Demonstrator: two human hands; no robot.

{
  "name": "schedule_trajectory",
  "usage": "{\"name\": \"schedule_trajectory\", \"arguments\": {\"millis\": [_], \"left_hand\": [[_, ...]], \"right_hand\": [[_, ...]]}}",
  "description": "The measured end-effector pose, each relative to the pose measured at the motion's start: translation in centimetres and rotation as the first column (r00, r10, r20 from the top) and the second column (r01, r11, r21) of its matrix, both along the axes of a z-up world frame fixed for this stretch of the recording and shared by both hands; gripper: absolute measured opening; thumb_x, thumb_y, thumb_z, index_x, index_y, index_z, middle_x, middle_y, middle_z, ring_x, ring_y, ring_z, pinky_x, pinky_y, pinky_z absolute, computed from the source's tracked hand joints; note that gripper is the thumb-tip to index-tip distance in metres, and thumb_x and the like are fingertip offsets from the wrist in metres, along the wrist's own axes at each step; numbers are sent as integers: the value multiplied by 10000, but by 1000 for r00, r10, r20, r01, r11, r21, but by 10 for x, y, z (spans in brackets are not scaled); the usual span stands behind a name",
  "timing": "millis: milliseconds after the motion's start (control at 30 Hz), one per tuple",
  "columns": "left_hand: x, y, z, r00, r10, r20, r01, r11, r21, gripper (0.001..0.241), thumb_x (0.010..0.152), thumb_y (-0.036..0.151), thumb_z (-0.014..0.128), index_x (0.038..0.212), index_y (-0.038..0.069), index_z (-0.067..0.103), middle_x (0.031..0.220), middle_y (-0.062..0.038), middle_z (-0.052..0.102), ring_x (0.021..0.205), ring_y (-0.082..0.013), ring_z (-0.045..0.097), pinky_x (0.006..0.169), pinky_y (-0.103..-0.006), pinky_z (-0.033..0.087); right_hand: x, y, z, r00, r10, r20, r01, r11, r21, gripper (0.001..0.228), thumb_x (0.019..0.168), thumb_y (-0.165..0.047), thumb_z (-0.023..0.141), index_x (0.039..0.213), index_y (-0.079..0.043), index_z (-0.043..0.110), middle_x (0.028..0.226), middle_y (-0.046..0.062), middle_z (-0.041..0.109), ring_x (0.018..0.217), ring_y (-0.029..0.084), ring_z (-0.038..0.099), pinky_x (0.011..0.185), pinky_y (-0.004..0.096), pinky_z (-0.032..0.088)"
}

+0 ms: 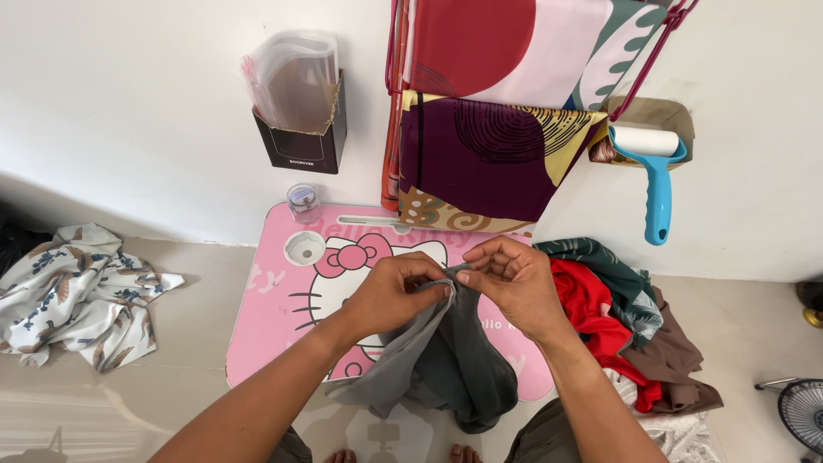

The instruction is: The person folds a green piece of clothing and places it into a clear plastic bag, sealing it. They then pick up a grey piece of clothing, unfold it, and fold it neatly on the table.

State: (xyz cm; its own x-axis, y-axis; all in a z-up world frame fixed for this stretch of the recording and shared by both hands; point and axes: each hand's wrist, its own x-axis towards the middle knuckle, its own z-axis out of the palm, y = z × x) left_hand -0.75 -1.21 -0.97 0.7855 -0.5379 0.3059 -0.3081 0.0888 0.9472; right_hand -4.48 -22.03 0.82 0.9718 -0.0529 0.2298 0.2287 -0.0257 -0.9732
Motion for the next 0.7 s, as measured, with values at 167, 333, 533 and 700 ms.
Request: {"name": "schedule_trajectory", "arguments": {"millis": [167,333,533,700], "left_hand": [[2,-6,-8,995,-8,-103,6,1000,-16,34,858,49,796,874,20,787,945,-118,732,862,-158,660,770,-309,574],[3,-4,-13,960,10,-281,-10,1000,1,67,876,79,789,898,16,791,880,-67,721,762,-92,643,695,-227,562],[3,-5,-8,949,54,-310,-38,998,57,80,898,93,757,879,23,791,701,-29,672,618,-51,579,541,-163,473],[6,-7,-11,957,69,-281,-52,996,68,98,919,91,733,873,30,794,699,-46,681,609,-49,558,530,-172,463]], "right_hand": [[-1,3,0,998,28,62,-26,999,-25,262,782,95,832,1015,67,715,775,120,739,704,108,699,669,242,612],[0,2,1,994,61,91,-55,996,-63,253,811,103,797,1041,58,702,783,103,716,720,113,697,681,252,610],[-3,8,4,985,59,159,-29,982,-189,147,865,103,725,984,18,736,756,81,691,724,103,637,653,267,583],[-4,14,13,970,45,238,24,960,-279,174,871,143,654,892,13,768,776,122,721,729,140,654,665,308,592]]}}
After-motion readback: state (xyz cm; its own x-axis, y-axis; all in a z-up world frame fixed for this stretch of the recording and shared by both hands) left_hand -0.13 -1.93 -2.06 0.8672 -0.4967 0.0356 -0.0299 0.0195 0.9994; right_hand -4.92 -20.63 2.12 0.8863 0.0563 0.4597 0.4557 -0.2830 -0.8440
